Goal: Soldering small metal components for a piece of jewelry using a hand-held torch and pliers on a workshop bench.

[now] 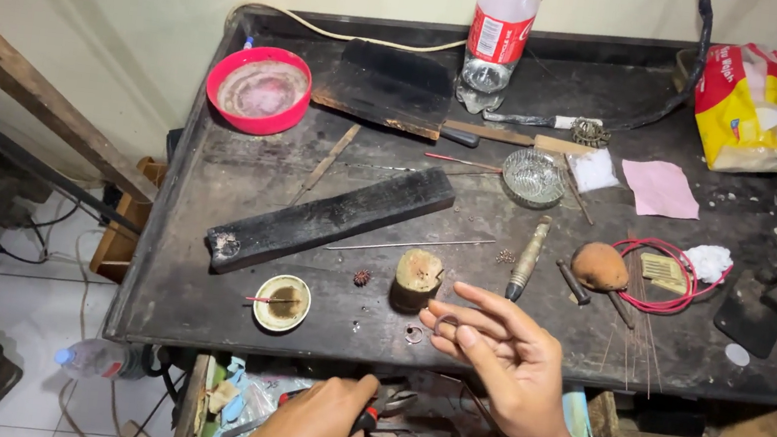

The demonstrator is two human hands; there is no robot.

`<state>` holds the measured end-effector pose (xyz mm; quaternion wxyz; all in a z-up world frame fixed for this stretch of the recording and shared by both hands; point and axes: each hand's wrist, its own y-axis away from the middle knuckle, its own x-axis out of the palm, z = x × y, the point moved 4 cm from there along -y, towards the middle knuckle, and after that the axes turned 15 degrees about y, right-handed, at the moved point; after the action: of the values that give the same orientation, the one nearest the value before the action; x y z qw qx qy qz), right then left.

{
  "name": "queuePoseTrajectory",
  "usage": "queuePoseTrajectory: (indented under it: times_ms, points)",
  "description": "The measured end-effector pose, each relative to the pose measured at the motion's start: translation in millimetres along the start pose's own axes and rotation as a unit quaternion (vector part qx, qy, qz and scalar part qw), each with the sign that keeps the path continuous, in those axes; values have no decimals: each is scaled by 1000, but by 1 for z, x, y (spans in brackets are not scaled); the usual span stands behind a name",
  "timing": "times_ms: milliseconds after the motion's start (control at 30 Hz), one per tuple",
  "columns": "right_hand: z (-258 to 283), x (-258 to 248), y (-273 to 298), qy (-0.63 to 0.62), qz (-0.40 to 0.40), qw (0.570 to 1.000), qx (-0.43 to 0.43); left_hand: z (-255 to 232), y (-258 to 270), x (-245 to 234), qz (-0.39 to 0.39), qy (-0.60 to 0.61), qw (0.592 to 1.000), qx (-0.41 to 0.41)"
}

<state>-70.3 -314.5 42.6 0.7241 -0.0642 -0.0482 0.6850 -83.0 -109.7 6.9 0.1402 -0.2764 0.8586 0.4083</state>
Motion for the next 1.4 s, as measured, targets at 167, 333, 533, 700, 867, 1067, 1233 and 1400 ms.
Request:
queuePoseTrajectory:
  times_ms: [167, 333, 533, 700, 867, 1067, 1233, 1400]
  points:
    - [1, -6, -6, 60, -66, 996, -29, 19, 3, -13, -11, 59, 993, 106]
    - [0, -15, -8, 93, -102, 989, -46, 1, 27, -41, -17, 251, 913, 320]
    - [11, -16, -12, 243, -100, 960, -93, 7, 0, -3, 110, 687, 645, 316]
    - [3, -12, -12, 127, -67, 989, -26, -30, 0, -10, 26, 663, 697, 273]
    - [-11, -14, -14, 115, -103, 987, 32, -40, 3, -4, 30, 628, 751, 202]
    - [-9, -12, -20, 59, -29, 996, 54, -12, -8, 14, 125, 674, 711, 155]
    - [-1, -9, -19, 21, 55, 998, 23, -24, 10, -1, 70, 721, 674, 146]
    - [3, -7, -14, 113, 47, 992, -26, -4, -17, 24, 23, 725, 625, 290]
